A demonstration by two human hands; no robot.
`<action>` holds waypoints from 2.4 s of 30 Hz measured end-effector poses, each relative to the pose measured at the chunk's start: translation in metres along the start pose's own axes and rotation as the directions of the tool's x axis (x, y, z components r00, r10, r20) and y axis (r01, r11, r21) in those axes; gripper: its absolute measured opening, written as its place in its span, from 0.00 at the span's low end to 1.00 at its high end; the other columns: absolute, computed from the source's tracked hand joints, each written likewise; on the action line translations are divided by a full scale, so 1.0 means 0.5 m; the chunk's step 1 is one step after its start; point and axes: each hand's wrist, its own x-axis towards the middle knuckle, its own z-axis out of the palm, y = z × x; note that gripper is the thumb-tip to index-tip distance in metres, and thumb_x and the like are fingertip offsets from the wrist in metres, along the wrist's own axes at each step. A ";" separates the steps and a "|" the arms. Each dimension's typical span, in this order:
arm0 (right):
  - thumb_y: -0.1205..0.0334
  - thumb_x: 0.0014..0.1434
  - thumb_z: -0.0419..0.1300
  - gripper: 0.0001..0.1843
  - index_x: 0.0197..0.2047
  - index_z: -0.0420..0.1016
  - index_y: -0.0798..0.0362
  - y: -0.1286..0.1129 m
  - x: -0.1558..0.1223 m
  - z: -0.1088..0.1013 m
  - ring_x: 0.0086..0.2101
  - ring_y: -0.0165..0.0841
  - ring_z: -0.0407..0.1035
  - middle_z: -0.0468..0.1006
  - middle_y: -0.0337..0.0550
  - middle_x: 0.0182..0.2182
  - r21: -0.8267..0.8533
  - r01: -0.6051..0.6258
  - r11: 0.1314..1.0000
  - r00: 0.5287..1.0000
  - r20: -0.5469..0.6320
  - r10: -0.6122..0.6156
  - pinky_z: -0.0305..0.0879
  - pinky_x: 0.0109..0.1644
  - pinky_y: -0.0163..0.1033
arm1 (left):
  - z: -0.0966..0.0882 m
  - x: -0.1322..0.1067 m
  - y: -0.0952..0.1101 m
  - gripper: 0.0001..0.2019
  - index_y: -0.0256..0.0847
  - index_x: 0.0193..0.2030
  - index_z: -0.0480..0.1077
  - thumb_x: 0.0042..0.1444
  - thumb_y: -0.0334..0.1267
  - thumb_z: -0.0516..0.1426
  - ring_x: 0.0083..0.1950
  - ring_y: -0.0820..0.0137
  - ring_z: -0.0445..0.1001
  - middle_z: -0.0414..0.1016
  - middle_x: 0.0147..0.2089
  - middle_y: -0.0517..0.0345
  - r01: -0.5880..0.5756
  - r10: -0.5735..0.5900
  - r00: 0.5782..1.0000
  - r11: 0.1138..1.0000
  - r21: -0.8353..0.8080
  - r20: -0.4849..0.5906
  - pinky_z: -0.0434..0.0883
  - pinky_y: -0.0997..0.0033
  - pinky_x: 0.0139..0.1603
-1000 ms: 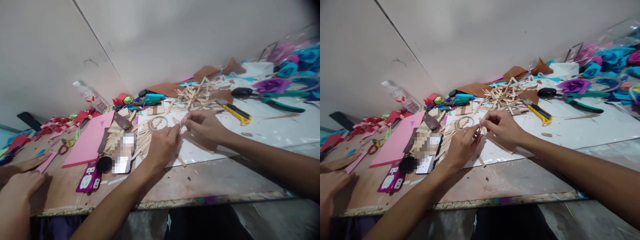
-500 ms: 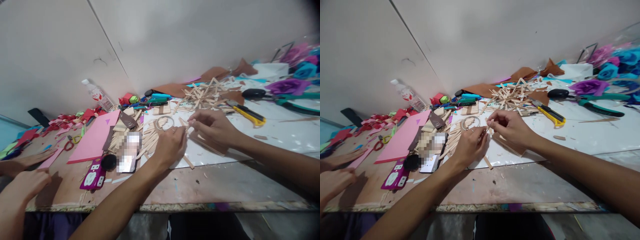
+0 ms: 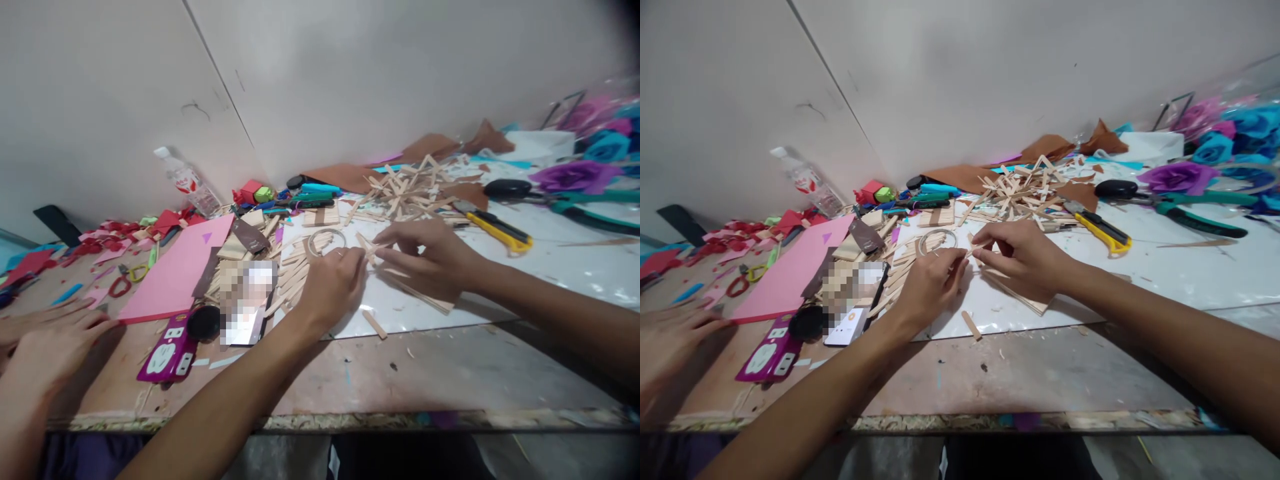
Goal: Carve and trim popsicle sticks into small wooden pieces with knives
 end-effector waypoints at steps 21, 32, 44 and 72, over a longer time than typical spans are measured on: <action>0.56 0.71 0.59 0.12 0.40 0.79 0.54 0.044 0.002 -0.003 0.25 0.28 0.63 0.75 0.37 0.25 -0.119 0.185 0.975 0.978 0.114 -0.172 0.54 0.32 0.34 | -0.003 0.012 -0.019 0.06 0.38 0.41 0.72 0.69 0.31 0.54 0.32 0.66 0.74 0.80 0.35 0.52 0.054 -0.055 0.998 0.998 0.025 0.013 0.64 0.68 0.33; 0.61 0.71 0.57 0.11 0.38 0.77 0.55 0.024 0.007 -0.007 0.27 0.29 0.63 0.74 0.39 0.26 -0.129 0.220 0.967 0.960 0.201 -0.192 0.54 0.33 0.35 | -0.007 0.012 -0.015 0.08 0.37 0.40 0.73 0.70 0.36 0.55 0.28 0.72 0.70 0.77 0.31 0.57 0.010 -0.004 0.999 0.994 -0.106 0.054 0.63 0.70 0.32; 0.62 0.71 0.57 0.08 0.41 0.76 0.54 0.021 0.002 -0.008 0.26 0.27 0.62 0.73 0.35 0.24 -0.088 0.169 0.982 0.967 0.208 -0.148 0.54 0.34 0.34 | -0.009 0.012 -0.020 0.06 0.38 0.42 0.73 0.69 0.36 0.57 0.33 0.72 0.74 0.80 0.37 0.56 0.023 -0.028 1.000 0.950 -0.312 -0.012 0.68 0.71 0.36; 0.57 0.74 0.54 0.10 0.44 0.71 0.53 -0.001 -0.003 -0.008 0.30 0.30 0.66 0.76 0.39 0.31 -0.009 0.057 0.998 0.961 0.272 -0.053 0.57 0.36 0.36 | -0.013 -0.002 -0.009 0.11 0.39 0.41 0.74 0.71 0.42 0.55 0.33 0.72 0.75 0.78 0.34 0.56 0.215 -0.164 0.977 0.774 -0.595 0.139 0.71 0.73 0.34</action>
